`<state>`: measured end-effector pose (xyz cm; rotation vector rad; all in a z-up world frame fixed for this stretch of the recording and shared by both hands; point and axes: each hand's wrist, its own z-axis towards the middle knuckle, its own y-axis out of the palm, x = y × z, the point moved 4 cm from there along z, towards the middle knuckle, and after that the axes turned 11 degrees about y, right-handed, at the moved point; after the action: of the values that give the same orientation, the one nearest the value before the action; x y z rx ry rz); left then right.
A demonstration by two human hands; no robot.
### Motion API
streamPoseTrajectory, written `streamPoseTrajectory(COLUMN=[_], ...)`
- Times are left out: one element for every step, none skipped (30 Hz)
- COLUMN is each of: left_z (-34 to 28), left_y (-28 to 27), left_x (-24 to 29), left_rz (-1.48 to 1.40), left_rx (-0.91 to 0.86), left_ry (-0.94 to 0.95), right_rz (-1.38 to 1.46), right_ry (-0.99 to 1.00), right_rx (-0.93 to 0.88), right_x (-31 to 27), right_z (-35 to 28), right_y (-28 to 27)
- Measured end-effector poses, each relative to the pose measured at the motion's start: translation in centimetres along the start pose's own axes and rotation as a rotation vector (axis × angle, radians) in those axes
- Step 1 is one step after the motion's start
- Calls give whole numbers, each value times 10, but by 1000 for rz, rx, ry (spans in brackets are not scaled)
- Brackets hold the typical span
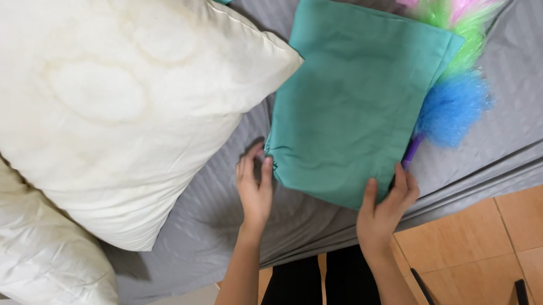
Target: The person removes a white pillow from a teal pillowcase, folds the pillowcase, and places it on a stack of linens. They repeat this process with a second pillow and pillowcase. Finally, they use a rainbow feather duster to dust the remaining pillows on the bed.
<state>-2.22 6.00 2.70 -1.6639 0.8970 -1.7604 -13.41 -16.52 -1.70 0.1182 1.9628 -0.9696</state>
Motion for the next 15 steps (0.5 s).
streamPoseTrajectory(left_z=[-1,-2,-3,-2,0,3,5,8,11,12,12,13,13,12,12], left_y=[-3,-4,-5,-4,-3,-2,-1,1,4,5,7,8,4,0,-3], left_x=[0,-1,-1,-2,-3,-4,-9,-14,-18,-26,-32,-37,-39,-37,-36], left_rz=[-1,-26,-51,-52,-90,-128,-128,-179,-230,-230,-239,-246,-244,-201,-158], left_rx=[1,-34,-70,-73,-79,-83,-84,-101,-117,-120,-142,-164,-166,-192,-218], left_ry=[-1,-12,-23,-27,-28,-26,-27,-48,-70,-72,-26,23,25,108,191], right_rz=[-1,85,171,166,202,241,239,290,341,340,342,349,351,350,349], right_ry=[-1,107,215,218,250,281,282,295,309,311,323,334,336,254,172], right_rx=[-1,-38,-77,-78,-129,-178,-178,-151,-124,-124,-111,-98,-97,-70,-45], right_x=[1,6,12,8,6,4,3,3,3,7,11,14,19,20,21], right_z=[-4,-7,-10,-7,-4,-1,0,2,5,2,0,-3,-8,-12,-16], right_y=[0,1,2,4,8,13,15,17,19,20,21,23,24,23,23])
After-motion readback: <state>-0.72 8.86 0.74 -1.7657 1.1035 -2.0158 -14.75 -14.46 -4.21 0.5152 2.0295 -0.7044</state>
